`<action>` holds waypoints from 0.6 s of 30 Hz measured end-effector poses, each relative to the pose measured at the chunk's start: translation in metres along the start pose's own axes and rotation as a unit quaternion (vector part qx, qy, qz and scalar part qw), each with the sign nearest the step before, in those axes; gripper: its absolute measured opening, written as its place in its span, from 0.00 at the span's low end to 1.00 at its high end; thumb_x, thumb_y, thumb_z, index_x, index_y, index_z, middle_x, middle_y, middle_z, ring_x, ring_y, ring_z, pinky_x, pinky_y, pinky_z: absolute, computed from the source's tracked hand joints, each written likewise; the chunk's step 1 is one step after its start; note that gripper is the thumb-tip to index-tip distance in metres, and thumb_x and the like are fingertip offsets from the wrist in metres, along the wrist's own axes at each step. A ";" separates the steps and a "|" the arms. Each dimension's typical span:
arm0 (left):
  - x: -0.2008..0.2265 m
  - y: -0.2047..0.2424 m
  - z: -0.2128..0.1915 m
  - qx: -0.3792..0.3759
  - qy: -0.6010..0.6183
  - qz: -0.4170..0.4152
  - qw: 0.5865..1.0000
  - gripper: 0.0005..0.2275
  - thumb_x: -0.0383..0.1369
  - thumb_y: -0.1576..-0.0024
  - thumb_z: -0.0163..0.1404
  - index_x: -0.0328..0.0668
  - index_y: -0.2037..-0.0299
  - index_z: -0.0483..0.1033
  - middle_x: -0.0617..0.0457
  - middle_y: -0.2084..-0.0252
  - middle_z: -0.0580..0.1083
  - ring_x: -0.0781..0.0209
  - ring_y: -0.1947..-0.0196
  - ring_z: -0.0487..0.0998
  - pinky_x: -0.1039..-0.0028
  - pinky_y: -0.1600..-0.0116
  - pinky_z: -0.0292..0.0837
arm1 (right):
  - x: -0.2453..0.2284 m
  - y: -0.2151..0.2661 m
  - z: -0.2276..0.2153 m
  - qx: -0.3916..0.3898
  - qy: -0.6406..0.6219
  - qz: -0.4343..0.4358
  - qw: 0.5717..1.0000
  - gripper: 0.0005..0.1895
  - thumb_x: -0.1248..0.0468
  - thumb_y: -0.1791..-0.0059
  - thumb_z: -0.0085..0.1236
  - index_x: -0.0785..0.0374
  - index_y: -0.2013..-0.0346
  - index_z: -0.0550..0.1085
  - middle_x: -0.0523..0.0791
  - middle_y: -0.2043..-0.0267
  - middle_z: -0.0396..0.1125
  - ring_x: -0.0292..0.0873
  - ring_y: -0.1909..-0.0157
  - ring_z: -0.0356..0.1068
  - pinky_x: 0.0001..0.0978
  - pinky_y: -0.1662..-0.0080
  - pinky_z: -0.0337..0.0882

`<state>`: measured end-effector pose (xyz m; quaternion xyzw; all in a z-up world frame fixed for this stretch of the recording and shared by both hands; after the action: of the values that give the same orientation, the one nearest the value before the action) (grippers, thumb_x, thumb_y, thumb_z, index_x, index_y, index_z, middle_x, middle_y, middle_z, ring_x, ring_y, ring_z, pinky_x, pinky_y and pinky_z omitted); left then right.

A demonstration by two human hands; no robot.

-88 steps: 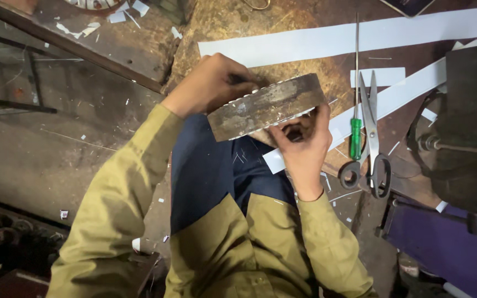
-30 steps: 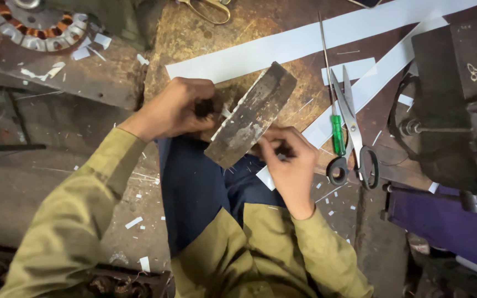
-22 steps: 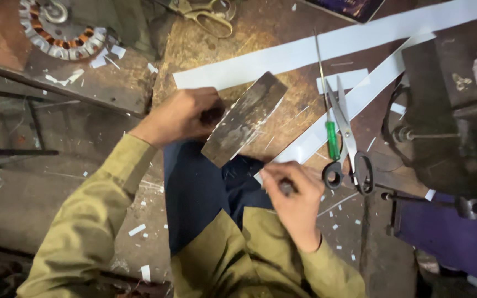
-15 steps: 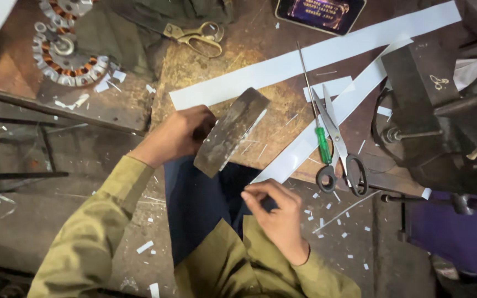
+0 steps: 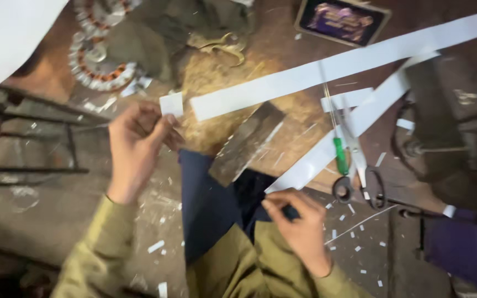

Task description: The person cuts narrow strips of white insulating paper with scissors and inserts them into the slots of a motor stator. They repeatedly trim the paper and use a screwdriver to press the strips into place within the stator slots.

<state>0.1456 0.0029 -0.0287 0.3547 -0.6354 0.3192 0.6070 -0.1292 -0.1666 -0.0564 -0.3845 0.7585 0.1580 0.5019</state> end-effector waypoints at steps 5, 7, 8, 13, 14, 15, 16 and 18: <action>-0.038 0.100 0.008 0.120 0.130 -0.092 0.980 0.06 0.24 0.40 0.50 0.27 0.57 0.78 0.44 0.67 0.80 0.58 0.72 0.82 0.70 0.66 0.80 | 0.030 0.007 -0.068 0.085 0.117 0.014 0.989 0.07 0.68 0.50 0.68 0.68 0.58 0.80 0.47 0.61 0.76 0.38 0.61 0.73 0.30 0.54 0.72; -0.056 0.127 0.023 0.134 0.201 -0.130 0.962 0.06 0.25 0.39 0.51 0.25 0.60 0.77 0.42 0.67 0.80 0.57 0.71 0.83 0.69 0.64 0.82 | 0.044 0.004 -0.094 0.076 0.092 0.004 0.993 0.06 0.68 0.42 0.67 0.70 0.56 0.79 0.48 0.59 0.75 0.35 0.57 0.74 0.25 0.50 0.73; -0.065 0.137 0.032 0.134 0.241 -0.149 0.950 0.07 0.26 0.39 0.51 0.25 0.61 0.77 0.41 0.67 0.79 0.57 0.71 0.83 0.69 0.64 0.81 | 0.049 0.002 -0.105 0.081 0.128 0.005 0.988 0.06 0.69 0.43 0.67 0.71 0.56 0.79 0.49 0.59 0.75 0.36 0.59 0.74 0.25 0.52 0.73; -0.094 0.173 0.081 0.137 0.323 -0.205 0.914 0.06 0.27 0.40 0.54 0.27 0.61 0.74 0.41 0.67 0.79 0.56 0.72 0.82 0.68 0.66 0.80 | 0.045 0.006 -0.122 0.046 0.274 -0.016 0.960 0.12 0.68 0.48 0.71 0.71 0.53 0.78 0.51 0.56 0.73 0.41 0.59 0.75 0.30 0.54 0.73; -0.096 0.177 0.088 0.127 0.323 -0.211 0.914 0.07 0.27 0.40 0.54 0.28 0.61 0.74 0.41 0.67 0.79 0.55 0.72 0.82 0.68 0.66 0.80 | 0.044 0.005 -0.117 0.030 0.298 -0.006 0.954 0.16 0.66 0.52 0.73 0.71 0.53 0.78 0.51 0.56 0.72 0.44 0.60 0.75 0.33 0.55 0.73; -0.098 0.179 0.096 0.112 0.319 -0.221 0.915 0.07 0.27 0.40 0.54 0.27 0.60 0.75 0.41 0.66 0.79 0.56 0.71 0.83 0.69 0.65 0.80 | 0.044 0.004 -0.112 0.016 0.321 0.006 0.947 0.21 0.65 0.56 0.75 0.71 0.54 0.77 0.52 0.57 0.71 0.46 0.62 0.74 0.36 0.57 0.72; -0.100 0.181 0.103 0.096 0.314 -0.230 0.916 0.07 0.28 0.40 0.54 0.27 0.60 0.76 0.41 0.66 0.80 0.56 0.71 0.83 0.70 0.64 0.80 | 0.040 0.004 -0.109 0.017 0.331 0.006 0.944 0.23 0.64 0.57 0.76 0.71 0.53 0.77 0.53 0.57 0.70 0.48 0.62 0.73 0.37 0.58 0.72; -0.100 0.183 0.115 0.070 0.308 -0.232 0.920 0.08 0.28 0.39 0.53 0.26 0.60 0.77 0.42 0.65 0.80 0.57 0.70 0.84 0.71 0.63 0.81 | 0.034 0.003 -0.103 0.019 0.348 0.006 0.937 0.27 0.63 0.60 0.77 0.71 0.51 0.76 0.54 0.58 0.69 0.51 0.63 0.71 0.39 0.59 0.72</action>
<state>-0.0693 0.0124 -0.1308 0.4179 -0.2935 0.3068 0.8032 -0.2039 -0.2436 -0.0410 -0.4012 0.8909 0.0036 0.2131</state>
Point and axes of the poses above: each hand's wrist, its own y-axis away from the middle knuckle, its own z-axis out of the palm, x = y × z, the point moved 9 cm from there along -y, towards the middle knuckle
